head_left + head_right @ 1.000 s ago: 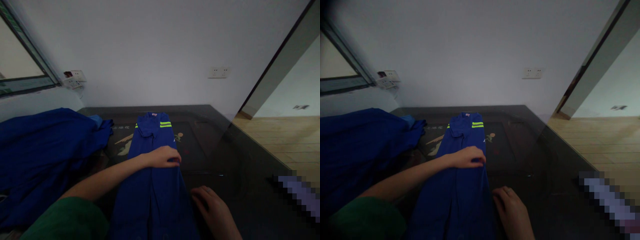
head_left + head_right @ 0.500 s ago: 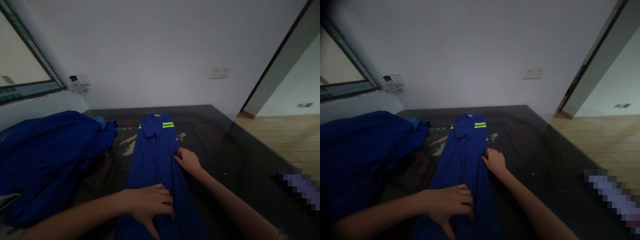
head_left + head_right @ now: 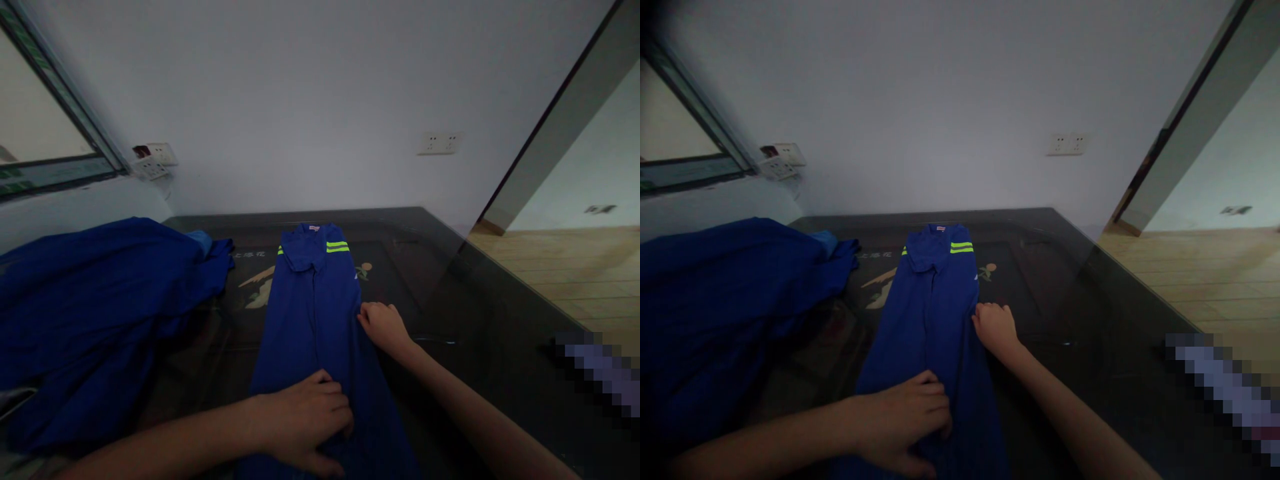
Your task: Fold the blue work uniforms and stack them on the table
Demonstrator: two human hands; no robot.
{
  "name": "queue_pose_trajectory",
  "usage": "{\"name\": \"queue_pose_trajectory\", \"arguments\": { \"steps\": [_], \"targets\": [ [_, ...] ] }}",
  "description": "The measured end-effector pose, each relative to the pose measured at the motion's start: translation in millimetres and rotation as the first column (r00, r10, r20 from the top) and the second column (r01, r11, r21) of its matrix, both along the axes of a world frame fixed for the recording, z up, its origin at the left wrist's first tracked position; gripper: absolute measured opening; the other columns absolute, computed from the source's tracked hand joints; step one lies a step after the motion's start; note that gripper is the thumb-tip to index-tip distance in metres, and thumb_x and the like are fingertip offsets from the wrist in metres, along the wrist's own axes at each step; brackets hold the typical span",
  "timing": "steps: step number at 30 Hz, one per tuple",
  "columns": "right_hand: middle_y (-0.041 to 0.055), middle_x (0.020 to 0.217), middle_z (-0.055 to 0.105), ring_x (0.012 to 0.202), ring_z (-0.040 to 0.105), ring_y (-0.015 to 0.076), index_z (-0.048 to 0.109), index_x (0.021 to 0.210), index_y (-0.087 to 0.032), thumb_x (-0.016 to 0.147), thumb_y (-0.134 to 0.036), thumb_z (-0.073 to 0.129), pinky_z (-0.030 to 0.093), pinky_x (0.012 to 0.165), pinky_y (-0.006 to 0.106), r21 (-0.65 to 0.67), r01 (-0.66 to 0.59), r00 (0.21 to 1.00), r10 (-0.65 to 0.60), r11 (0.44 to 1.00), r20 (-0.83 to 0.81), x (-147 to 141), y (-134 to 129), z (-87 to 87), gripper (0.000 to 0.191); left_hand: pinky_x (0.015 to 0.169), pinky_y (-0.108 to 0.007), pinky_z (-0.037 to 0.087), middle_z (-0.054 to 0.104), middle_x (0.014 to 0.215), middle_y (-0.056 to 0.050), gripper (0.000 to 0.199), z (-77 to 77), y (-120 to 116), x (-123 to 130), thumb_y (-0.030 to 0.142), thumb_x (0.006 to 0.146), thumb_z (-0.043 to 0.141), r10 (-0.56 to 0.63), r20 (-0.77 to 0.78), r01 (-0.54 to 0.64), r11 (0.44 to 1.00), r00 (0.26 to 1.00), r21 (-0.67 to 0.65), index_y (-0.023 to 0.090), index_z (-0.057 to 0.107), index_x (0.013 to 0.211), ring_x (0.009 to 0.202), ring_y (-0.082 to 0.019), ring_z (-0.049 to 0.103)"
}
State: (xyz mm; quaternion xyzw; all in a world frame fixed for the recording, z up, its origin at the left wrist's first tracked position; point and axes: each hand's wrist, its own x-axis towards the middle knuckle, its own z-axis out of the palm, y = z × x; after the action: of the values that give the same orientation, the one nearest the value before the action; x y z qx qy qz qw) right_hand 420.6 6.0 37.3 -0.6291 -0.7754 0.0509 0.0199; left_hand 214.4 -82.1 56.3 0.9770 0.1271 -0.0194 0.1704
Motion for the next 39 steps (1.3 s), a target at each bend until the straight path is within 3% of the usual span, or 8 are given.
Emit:
{"name": "queue_pose_trajectory", "arguments": {
  "steps": [4,8,16,22,26,33,36,39],
  "targets": [
    [0.0053,0.094,0.071,0.090,0.064,0.0182,0.064,0.084,-0.019,0.094,-0.023,0.043,0.032,0.071,0.028,-0.051,0.061,0.992,-0.066,0.997,-0.105,15.8,0.2,-0.4,0.024,0.083,-0.032,0.037,0.064,0.082,-0.002,0.033,2.5,-3.0,3.7,0.046,0.077,0.067,0.025,-0.029,-0.024,0.999,0.999,0.040,0.018,0.058,0.093,0.080,-0.018,0.058],
    [0.0075,0.093,0.070,0.090,0.064,0.0189,0.064,0.084,-0.017,0.093,-0.021,0.041,0.032,0.071,0.029,-0.029,0.060,0.995,-0.062,0.998,-0.075,20.7,-3.1,-0.2,0.025,0.079,-0.029,0.037,0.064,0.076,0.000,0.011,2.9,-3.9,5.5,0.029,0.082,0.062,0.056,-0.047,-0.052,0.995,0.997,0.083,0.019,0.057,0.081,0.075,-0.015,0.057],
    [0.0116,0.097,0.070,0.096,0.063,0.0245,0.064,0.091,-0.015,0.095,-0.027,0.040,0.035,0.076,0.034,0.001,0.048,0.999,-0.048,0.999,0.022,10.7,-3.3,-0.1,0.028,0.091,-0.041,0.039,0.066,0.099,-0.012,0.047,9.1,-32.3,12.2,0.048,0.074,0.069,0.223,-0.190,-0.188,0.964,0.956,0.189,0.011,0.058,0.102,0.092,-0.027,0.059],
    [0.0137,0.098,0.070,0.096,0.064,0.0260,0.063,0.096,-0.013,0.096,-0.023,0.038,0.035,0.081,0.036,0.085,0.035,0.995,-0.043,0.996,0.088,-0.8,-5.0,-4.7,0.028,0.087,-0.033,0.042,0.063,0.099,-0.007,0.037,28.5,-25.8,5.7,0.043,0.079,0.065,0.183,-0.177,-0.188,0.982,0.967,-0.013,0.016,0.056,0.102,0.089,-0.021,0.059],
    [0.0125,0.101,0.069,0.098,0.064,0.0255,0.061,0.099,-0.013,0.097,-0.021,0.037,0.036,0.080,0.035,0.017,0.034,0.998,-0.034,0.999,0.049,4.9,-4.9,-4.4,0.025,0.083,-0.032,0.043,0.063,0.098,-0.005,0.038,36.1,-23.0,0.4,0.042,0.077,0.068,0.187,-0.204,-0.195,0.981,0.961,-0.019,0.017,0.057,0.104,0.088,-0.021,0.060],
    [0.0067,0.104,0.069,0.097,0.064,0.0185,0.060,0.102,-0.017,0.092,-0.018,0.047,0.037,0.074,0.027,-0.128,0.015,0.986,-0.035,0.992,-0.160,23.1,6.9,-1.4,0.016,0.080,-0.036,0.043,0.066,0.089,-0.008,0.026,30.0,-33.2,3.8,0.037,0.082,0.064,0.175,-0.145,-0.143,0.968,0.974,0.204,0.015,0.061,0.095,0.081,-0.023,0.061],
    [0.0077,0.101,0.070,0.094,0.065,0.0196,0.062,0.100,-0.018,0.097,-0.029,0.042,0.037,0.072,0.028,-0.100,0.053,0.982,-0.070,0.994,-0.178,20.7,16.0,0.7,0.023,0.077,-0.037,0.045,0.066,0.092,-0.010,0.041,20.8,-34.6,24.7,0.051,0.078,0.066,0.180,-0.106,-0.152,0.962,0.978,0.228,0.015,0.060,0.097,0.083,-0.024,0.062],
    [0.0096,0.097,0.071,0.093,0.066,0.0221,0.062,0.096,-0.017,0.098,-0.036,0.040,0.038,0.072,0.030,-0.045,0.087,0.990,-0.092,0.995,-0.106,8.8,22.7,1.3,0.029,0.066,-0.033,0.047,0.066,0.097,-0.011,0.038,3.5,-37.4,56.2,0.045,0.084,0.061,0.213,-0.127,-0.182,0.958,0.969,0.220,0.014,0.057,0.105,0.085,-0.024,0.063]
  ]
}}
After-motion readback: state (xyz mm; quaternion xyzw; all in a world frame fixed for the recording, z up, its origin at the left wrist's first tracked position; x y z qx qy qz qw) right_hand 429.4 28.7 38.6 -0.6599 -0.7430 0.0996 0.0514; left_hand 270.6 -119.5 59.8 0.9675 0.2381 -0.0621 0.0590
